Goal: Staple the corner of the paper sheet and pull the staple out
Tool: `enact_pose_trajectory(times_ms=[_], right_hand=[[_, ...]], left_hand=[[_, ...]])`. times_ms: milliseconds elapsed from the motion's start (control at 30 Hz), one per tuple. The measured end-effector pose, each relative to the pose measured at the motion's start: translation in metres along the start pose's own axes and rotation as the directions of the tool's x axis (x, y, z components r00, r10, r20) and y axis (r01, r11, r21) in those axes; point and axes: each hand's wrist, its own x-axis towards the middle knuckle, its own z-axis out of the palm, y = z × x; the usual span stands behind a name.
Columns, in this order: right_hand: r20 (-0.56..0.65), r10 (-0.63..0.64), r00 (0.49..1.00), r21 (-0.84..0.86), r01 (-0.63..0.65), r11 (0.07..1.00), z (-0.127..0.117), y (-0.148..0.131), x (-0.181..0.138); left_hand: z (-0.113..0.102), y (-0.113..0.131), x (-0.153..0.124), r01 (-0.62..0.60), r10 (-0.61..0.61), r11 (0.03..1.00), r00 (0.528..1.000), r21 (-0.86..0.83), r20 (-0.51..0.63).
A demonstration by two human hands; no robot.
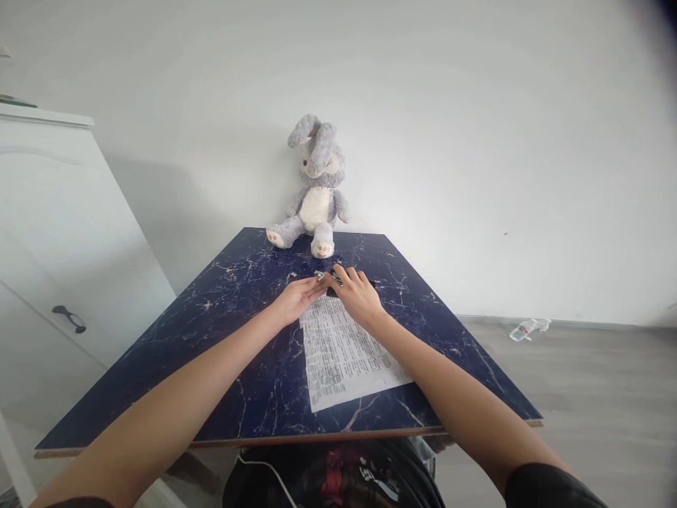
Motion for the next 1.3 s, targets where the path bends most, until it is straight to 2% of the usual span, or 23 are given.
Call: enact_pose_trajectory(times_ms=[133, 300, 400, 500, 567, 667, 767, 867, 933, 1000, 1133, 1300], right_hand=[[0.009, -0.036, 0.999, -0.014, 0.036, 0.999, 0.0, -0.002, 0.0], [0.003, -0.015, 1.0, 0.063, 0.015, 0.998, 0.005, -0.002, 0.0], [0.052, 0.125, 0.991, 0.284, -0.135, 0.949, 0.008, 0.005, 0.001], [0.248, 0.285, 0.926, 0.461, -0.372, 0.806, 0.01, 0.015, 0.003], [0.322, 0.298, 0.898, 0.487, -0.428, 0.762, 0.009, 0.02, 0.004], [0.315, 0.22, 0.923, 0.535, -0.364, 0.763, 0.007, 0.022, 0.005], [0.273, 0.112, 0.956, 0.625, -0.265, 0.734, 0.003, 0.02, 0.005], [0.075, 0.09, 0.993, 0.764, -0.116, 0.635, -0.002, 0.018, 0.005], [-0.066, 0.115, 0.991, 0.825, -0.011, 0.565, -0.006, 0.017, 0.006], [-0.146, 0.11, 0.983, 0.848, 0.067, 0.526, -0.009, 0.016, 0.006], [-0.19, 0.1, 0.977, 0.865, 0.118, 0.487, -0.01, 0.013, 0.004], [-0.209, 0.106, 0.972, 0.873, 0.136, 0.468, -0.008, 0.011, 0.001]], left_hand=[[-0.001, -0.005, 0.0, -0.029, 0.03, 0.998, 0.999, 0.049, -0.022], [-0.004, -0.007, 0.0, -0.013, 0.033, 0.991, 0.99, 0.137, -0.14], [-0.003, -0.005, -0.003, -0.102, 0.16, 0.954, 0.969, 0.283, -0.187], [0.003, 0.001, -0.007, -0.253, 0.362, 0.851, 0.917, 0.46, -0.167], [0.007, 0.005, -0.011, -0.335, 0.467, 0.762, 0.877, 0.554, -0.113], [0.014, 0.011, -0.019, -0.398, 0.535, 0.632, 0.845, 0.665, -0.003], [0.02, 0.015, -0.028, -0.434, 0.534, 0.528, 0.838, 0.73, 0.113], [0.023, 0.016, -0.032, -0.457, 0.538, 0.427, 0.822, 0.78, 0.187], [0.025, 0.017, -0.034, -0.467, 0.552, 0.352, 0.804, 0.811, 0.223], [0.026, 0.017, -0.035, -0.48, 0.562, 0.288, 0.785, 0.829, 0.259], [0.027, 0.018, -0.036, -0.508, 0.545, 0.231, 0.774, 0.83, 0.322], [0.027, 0.017, -0.037, -0.498, 0.533, 0.216, 0.781, 0.84, 0.326]])
